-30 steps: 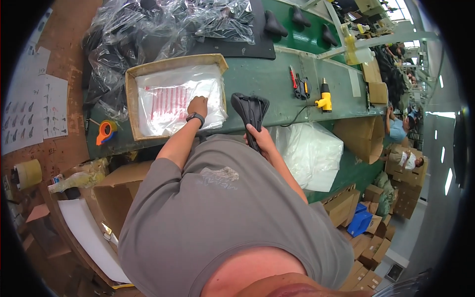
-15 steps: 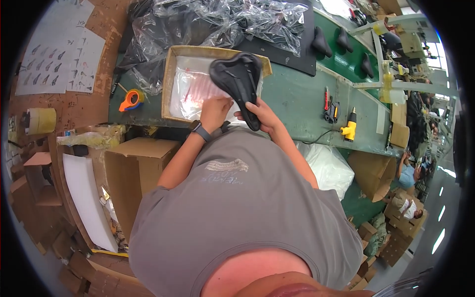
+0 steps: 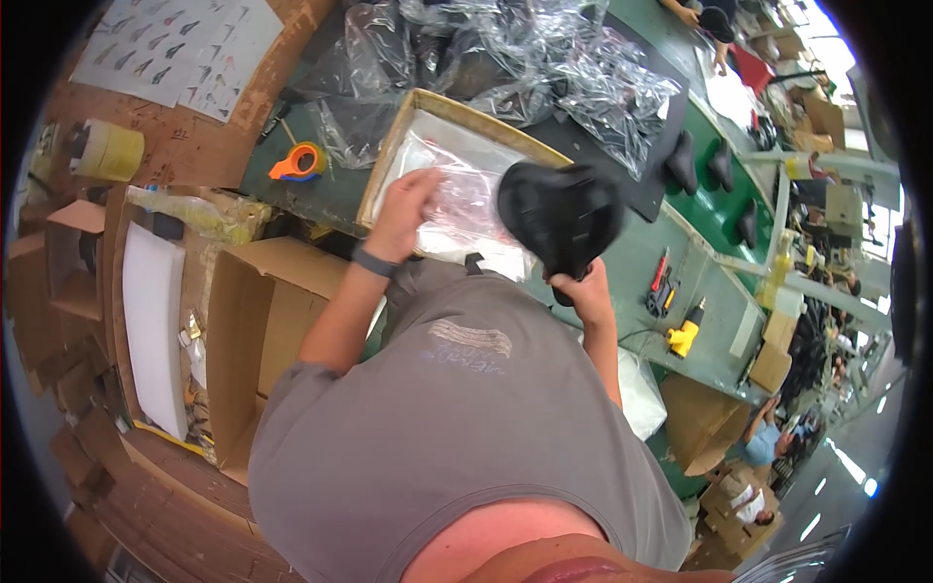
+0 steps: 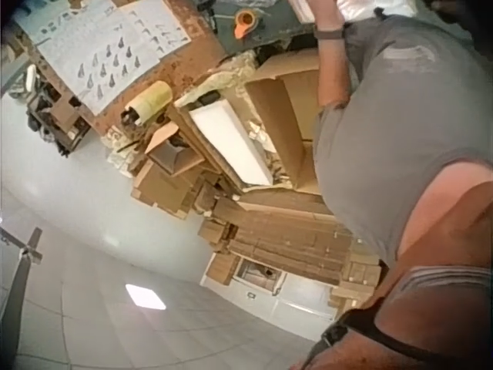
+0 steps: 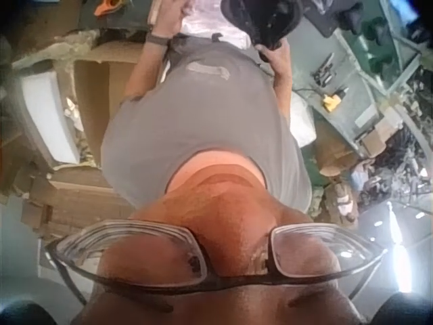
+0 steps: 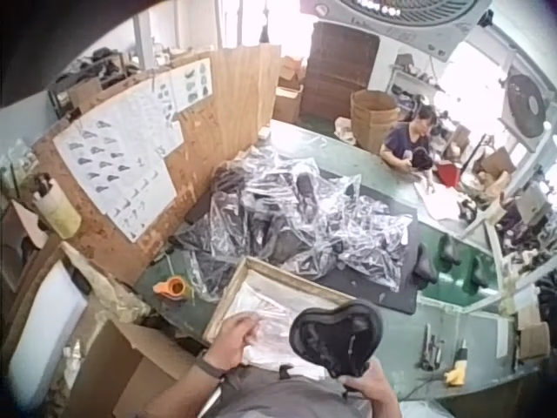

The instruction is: Packing bicycle seats into plastic bags and then into a cardboard box for shipping.

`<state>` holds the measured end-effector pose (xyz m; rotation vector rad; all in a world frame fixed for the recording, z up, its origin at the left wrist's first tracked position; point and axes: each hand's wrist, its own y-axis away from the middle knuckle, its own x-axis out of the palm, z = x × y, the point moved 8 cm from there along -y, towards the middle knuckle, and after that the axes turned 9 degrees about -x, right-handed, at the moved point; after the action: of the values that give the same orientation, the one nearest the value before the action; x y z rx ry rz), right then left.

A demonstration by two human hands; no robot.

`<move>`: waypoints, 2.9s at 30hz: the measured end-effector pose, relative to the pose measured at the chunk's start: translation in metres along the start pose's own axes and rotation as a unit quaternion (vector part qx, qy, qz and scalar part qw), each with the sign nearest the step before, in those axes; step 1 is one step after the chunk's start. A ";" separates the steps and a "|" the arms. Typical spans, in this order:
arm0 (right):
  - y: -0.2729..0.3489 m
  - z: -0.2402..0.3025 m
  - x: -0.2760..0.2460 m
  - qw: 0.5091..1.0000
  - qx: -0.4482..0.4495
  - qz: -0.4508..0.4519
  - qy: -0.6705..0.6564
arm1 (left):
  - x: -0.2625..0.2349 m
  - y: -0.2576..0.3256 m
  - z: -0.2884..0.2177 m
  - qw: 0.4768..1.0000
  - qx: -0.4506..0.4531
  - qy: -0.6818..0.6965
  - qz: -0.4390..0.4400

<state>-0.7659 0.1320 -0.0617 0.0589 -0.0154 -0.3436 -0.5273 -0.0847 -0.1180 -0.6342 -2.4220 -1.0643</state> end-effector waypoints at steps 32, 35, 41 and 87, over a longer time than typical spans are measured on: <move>-0.122 -0.328 -0.625 0.668 0.107 -0.646 -0.354 | 0.213 -0.125 0.088 0.650 0.350 -0.649 0.184; -0.200 -0.336 -0.620 0.642 0.064 -0.594 -0.481 | 0.204 -0.122 0.110 0.667 0.245 -0.678 0.187; -0.183 -0.277 -0.594 0.680 0.079 -0.655 -0.319 | 0.238 -0.139 0.105 0.660 0.227 -0.677 0.233; 0.194 -0.144 -0.070 0.724 0.268 -0.305 -0.558 | 0.056 -0.132 0.235 0.715 0.121 -0.685 -0.073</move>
<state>-0.7632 0.3464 -0.1939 0.4357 -1.3461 -0.9972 -0.6908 0.0279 -0.3089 -1.5313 -3.7678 -0.1246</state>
